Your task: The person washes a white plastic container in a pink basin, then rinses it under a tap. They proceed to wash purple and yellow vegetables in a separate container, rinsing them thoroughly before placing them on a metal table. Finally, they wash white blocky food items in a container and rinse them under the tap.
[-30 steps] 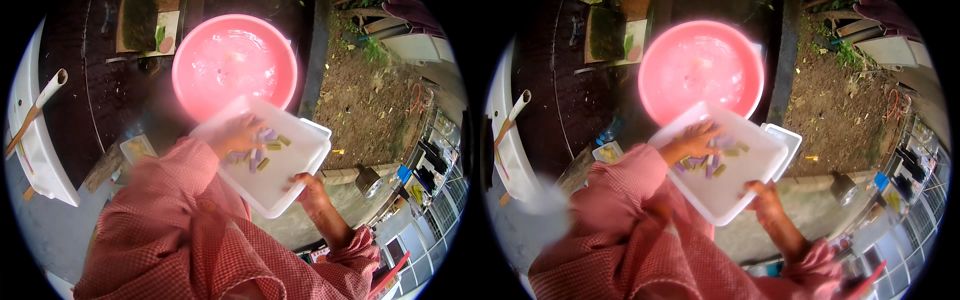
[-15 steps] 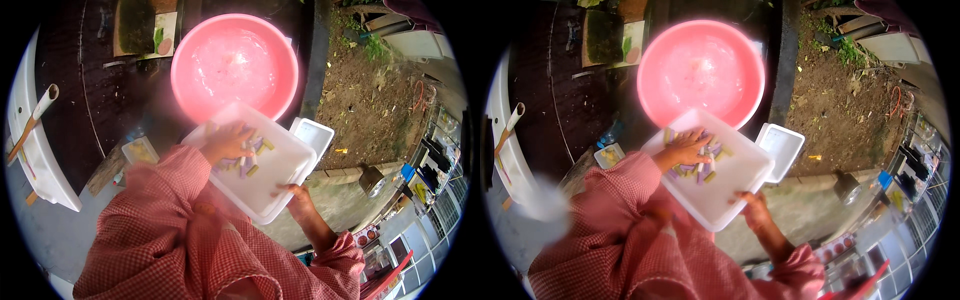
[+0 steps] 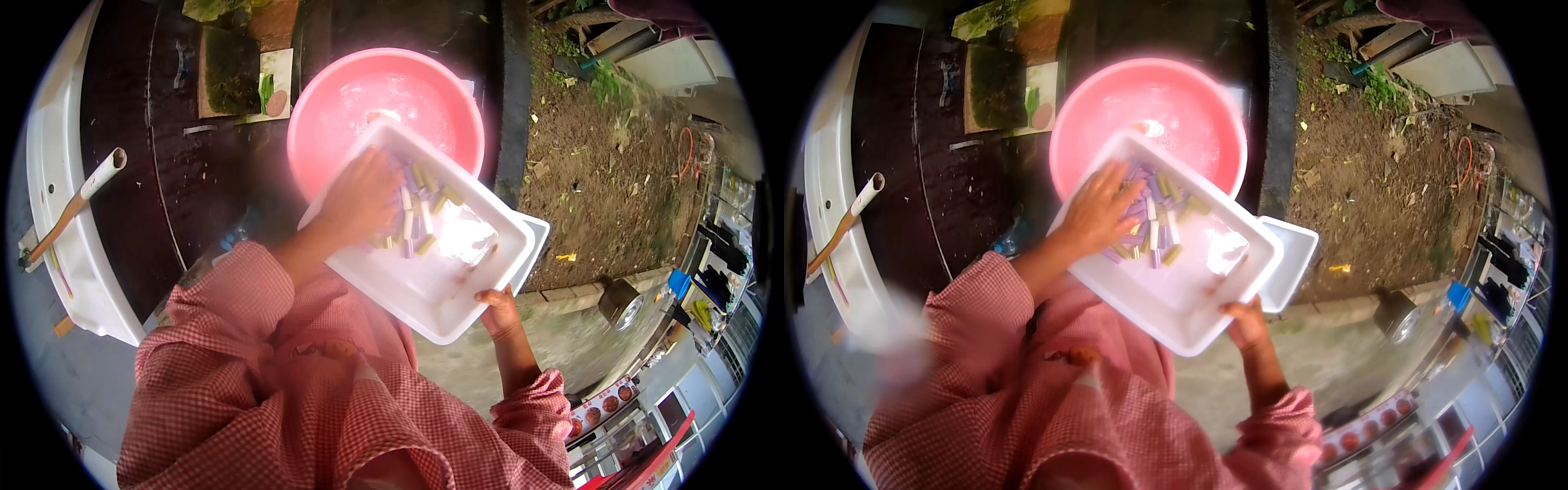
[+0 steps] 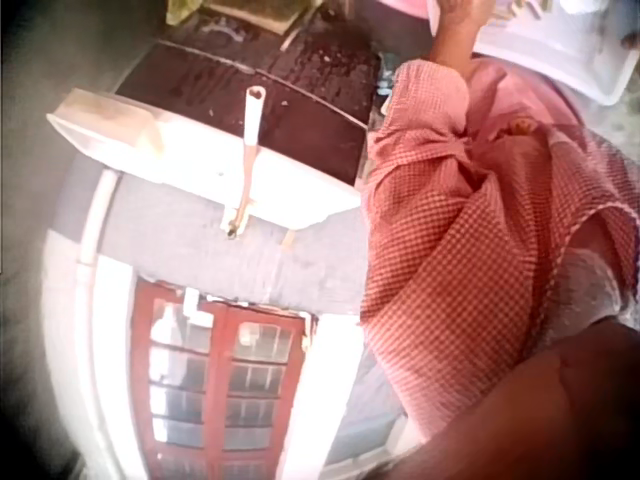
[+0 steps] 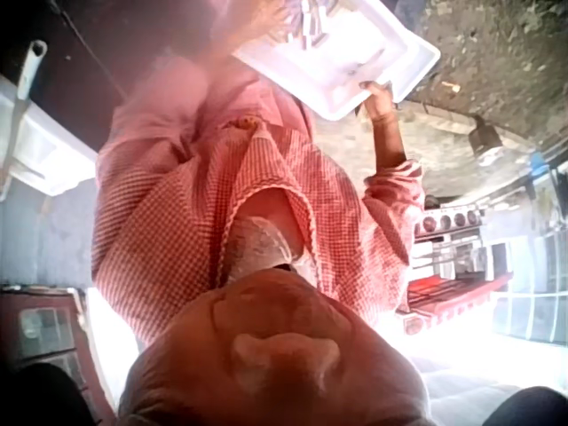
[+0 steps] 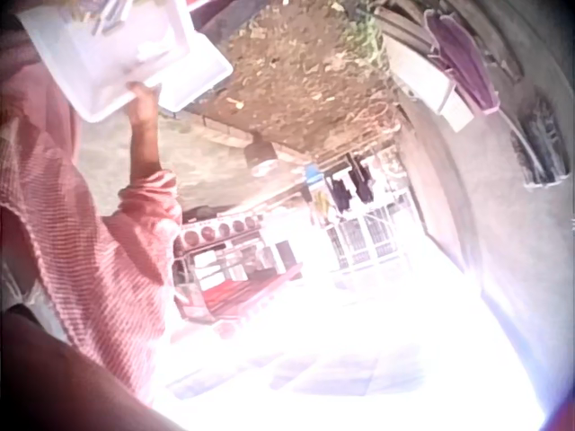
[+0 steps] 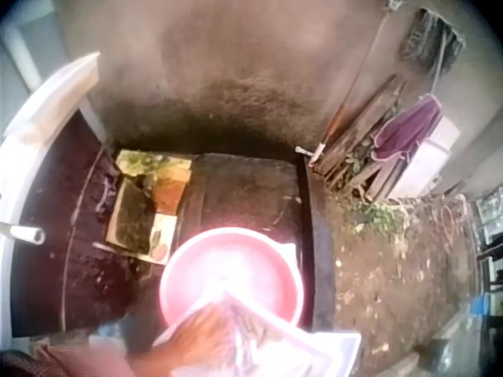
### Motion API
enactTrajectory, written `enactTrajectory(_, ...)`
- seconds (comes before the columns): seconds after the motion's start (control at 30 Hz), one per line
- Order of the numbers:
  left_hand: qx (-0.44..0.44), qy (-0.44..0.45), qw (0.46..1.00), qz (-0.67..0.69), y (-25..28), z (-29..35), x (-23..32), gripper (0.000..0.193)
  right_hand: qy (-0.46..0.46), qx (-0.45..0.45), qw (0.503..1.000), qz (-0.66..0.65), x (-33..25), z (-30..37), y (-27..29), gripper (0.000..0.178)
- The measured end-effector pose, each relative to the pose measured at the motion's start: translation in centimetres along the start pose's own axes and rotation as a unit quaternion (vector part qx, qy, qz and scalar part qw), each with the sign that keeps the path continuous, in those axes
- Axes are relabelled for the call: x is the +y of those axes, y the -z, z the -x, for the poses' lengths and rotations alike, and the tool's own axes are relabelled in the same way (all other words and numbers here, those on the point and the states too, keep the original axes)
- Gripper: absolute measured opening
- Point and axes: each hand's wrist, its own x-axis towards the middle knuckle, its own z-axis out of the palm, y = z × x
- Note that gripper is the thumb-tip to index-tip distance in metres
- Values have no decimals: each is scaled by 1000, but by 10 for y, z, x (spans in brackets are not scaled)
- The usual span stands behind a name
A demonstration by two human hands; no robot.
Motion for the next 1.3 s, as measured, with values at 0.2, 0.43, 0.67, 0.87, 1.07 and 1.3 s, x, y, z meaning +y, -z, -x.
enactTrajectory(0.2, -6, -5, 999, 36, -28, -1, -9, 81, -8, 15, 1000, -21, 7, 9, 3, 77)
enactTrajectory(0.43, -59, 22, 997, 50, -46, -7, 10, 82, -51, 36, 998, -6, -2, 21, -12, 66)
enactTrajectory(0.67, -139, 70, 983, 99, -63, 5, 13, 75, -104, 27, 994, -14, 11, 14, -2, 64)
enactTrajectory(0.87, -112, 35, 989, 86, -53, 3, 0, 75, -98, 61, 993, 6, -13, 8, -32, 66)
enactTrajectory(1.07, -25, 25, 999, 23, -12, -10, -6, 77, -46, 61, 996, 48, -41, 15, -65, 69)
enactTrajectory(1.3, -137, 32, 985, 102, -103, 36, -11, 77, -125, 89, 988, -19, 33, 1, -22, 73)
